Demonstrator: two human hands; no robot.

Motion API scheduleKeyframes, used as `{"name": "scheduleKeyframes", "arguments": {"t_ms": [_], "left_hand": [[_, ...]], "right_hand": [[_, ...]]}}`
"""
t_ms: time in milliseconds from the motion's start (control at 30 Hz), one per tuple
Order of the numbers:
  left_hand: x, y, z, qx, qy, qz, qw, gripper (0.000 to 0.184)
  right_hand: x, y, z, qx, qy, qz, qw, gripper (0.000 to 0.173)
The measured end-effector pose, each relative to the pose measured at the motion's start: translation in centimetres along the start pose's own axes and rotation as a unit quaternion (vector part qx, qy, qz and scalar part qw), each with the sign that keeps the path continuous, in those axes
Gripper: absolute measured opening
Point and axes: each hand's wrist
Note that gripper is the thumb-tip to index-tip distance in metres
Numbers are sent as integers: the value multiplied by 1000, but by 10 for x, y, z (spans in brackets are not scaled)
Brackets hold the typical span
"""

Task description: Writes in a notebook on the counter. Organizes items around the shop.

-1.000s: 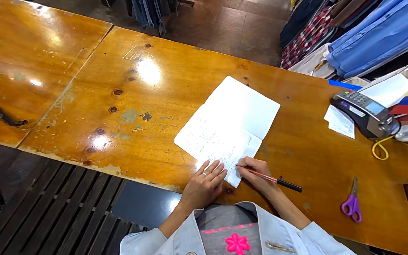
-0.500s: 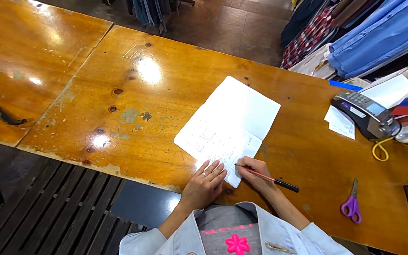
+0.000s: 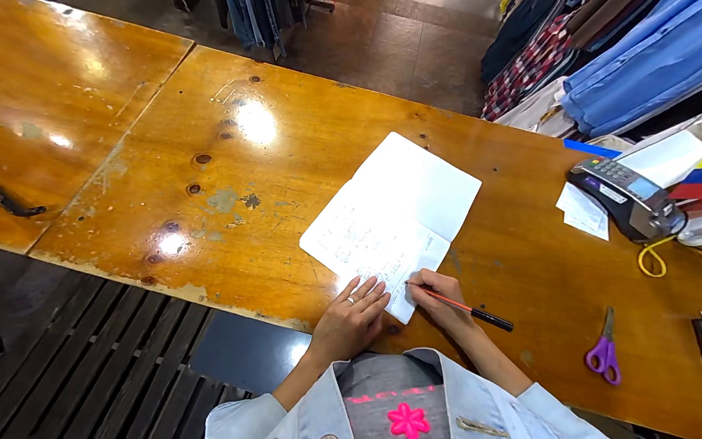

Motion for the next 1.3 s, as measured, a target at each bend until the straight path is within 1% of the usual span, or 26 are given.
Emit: {"name": "scheduleKeyframes", "arguments": {"t_ms": [267, 400, 600, 700, 967, 1167, 1300], "left_hand": [[0, 0, -1, 6, 0, -2, 1000, 31], [1, 0, -1, 8, -2, -2, 1000, 31], [0, -1, -1, 6, -8, -3, 1000, 31], [0, -1, 0, 7, -8, -3, 1000, 31], [0, -1, 0, 4, -5, -3, 1000, 31], [0, -1, 0, 3, -2, 0, 1000, 31], [1, -1, 1, 2, 3, 1, 1000, 31]], "right_hand": [[1, -2, 0, -18, 6, 29, 999, 12], [0, -1, 2, -43, 6, 31, 999, 13], [2, -1, 2, -41, -16, 39, 998, 13], [0, -1, 1, -41, -6, 30, 999, 12], [3, -1, 2, -56, -13, 46, 997, 12], [1, -1, 2, -59, 4, 51, 997, 13], [2, 0, 3, -66, -25, 59, 996, 12]]}}
Point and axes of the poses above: each hand's wrist, its own y-axis towards the middle knuckle, its own z-axis out of the palm, x = y × z, and after that the axes turned 12 degrees about z, right-handed
